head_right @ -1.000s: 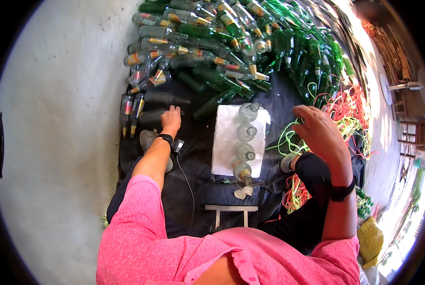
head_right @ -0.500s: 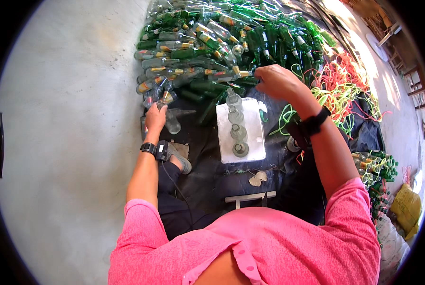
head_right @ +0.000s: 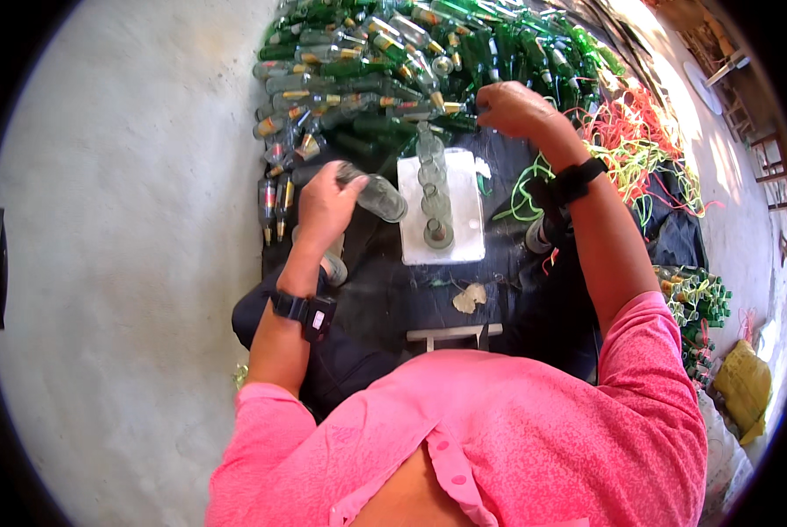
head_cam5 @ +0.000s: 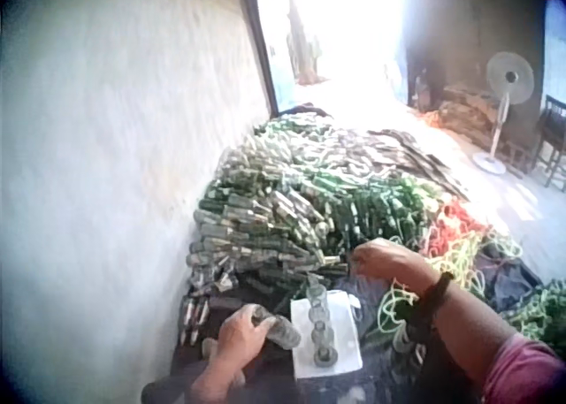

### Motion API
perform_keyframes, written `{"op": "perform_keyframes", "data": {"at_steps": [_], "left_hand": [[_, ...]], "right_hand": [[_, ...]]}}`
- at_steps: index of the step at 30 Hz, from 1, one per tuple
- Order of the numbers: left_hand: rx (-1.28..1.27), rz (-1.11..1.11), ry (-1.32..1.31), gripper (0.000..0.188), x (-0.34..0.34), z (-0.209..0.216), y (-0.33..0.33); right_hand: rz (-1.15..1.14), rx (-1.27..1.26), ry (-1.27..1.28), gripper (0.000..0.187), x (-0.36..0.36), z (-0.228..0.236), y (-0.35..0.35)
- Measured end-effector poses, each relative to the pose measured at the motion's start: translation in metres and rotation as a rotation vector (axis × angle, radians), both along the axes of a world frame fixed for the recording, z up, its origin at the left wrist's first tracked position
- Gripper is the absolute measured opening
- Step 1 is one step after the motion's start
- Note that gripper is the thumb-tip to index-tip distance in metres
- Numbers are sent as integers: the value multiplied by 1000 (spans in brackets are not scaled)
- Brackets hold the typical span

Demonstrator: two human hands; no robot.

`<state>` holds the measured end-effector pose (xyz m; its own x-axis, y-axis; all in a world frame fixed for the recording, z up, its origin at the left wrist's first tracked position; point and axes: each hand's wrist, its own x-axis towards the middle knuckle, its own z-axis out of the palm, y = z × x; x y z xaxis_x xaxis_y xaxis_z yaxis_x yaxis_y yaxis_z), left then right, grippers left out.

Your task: The person sits on the floor and assembles a decorative structure using green glass bottles and colorful strings. They pick up bottles one by one, place them on a white foam base, and secure them by threading green string through the necks and tying knots.

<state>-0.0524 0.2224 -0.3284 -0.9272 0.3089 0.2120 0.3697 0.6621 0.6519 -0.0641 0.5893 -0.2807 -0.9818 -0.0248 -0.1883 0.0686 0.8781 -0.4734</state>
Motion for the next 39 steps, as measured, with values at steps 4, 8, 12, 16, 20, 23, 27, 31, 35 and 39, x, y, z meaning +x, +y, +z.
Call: {"op": "perform_keyframes", "data": {"at_steps": [4, 8, 12, 16, 20, 23, 27, 31, 35, 39], "left_hand": [[-162, -109, -95, 28, 14, -7, 23], [-266, -172, -135, 31, 17, -26, 24], [-325, -238, -177, 30, 18, -36, 28], [-299, -249, -172, 32, 18, -42, 25], [-288, -267, -180, 34, 19, -52, 25], [-327, -274, -203, 32, 20, -54, 26], [-335, -285, -233, 30, 19, -63, 27], [-319, -287, -225, 31, 20, -69, 28], [-294, -291, -225, 31, 21, -67, 31], [-306, -312, -234, 32, 22, -67, 34]], "right_hand": [[55, 52, 20, 33, 0, -10, 3], [118, 104, 50, 34, -4, -12, -2], [133, 107, 32, 31, -10, -20, -4], [137, 79, 14, 30, -13, -22, -6], [175, 110, 31, 32, -13, -18, -11], [170, 88, 42, 32, -11, -16, -14], [167, 111, 69, 31, -7, -18, -14], [126, 98, 2, 31, -6, -14, -17], [166, 107, 28, 30, -4, -12, -17], [182, 115, 25, 31, -5, -15, -15]]}}
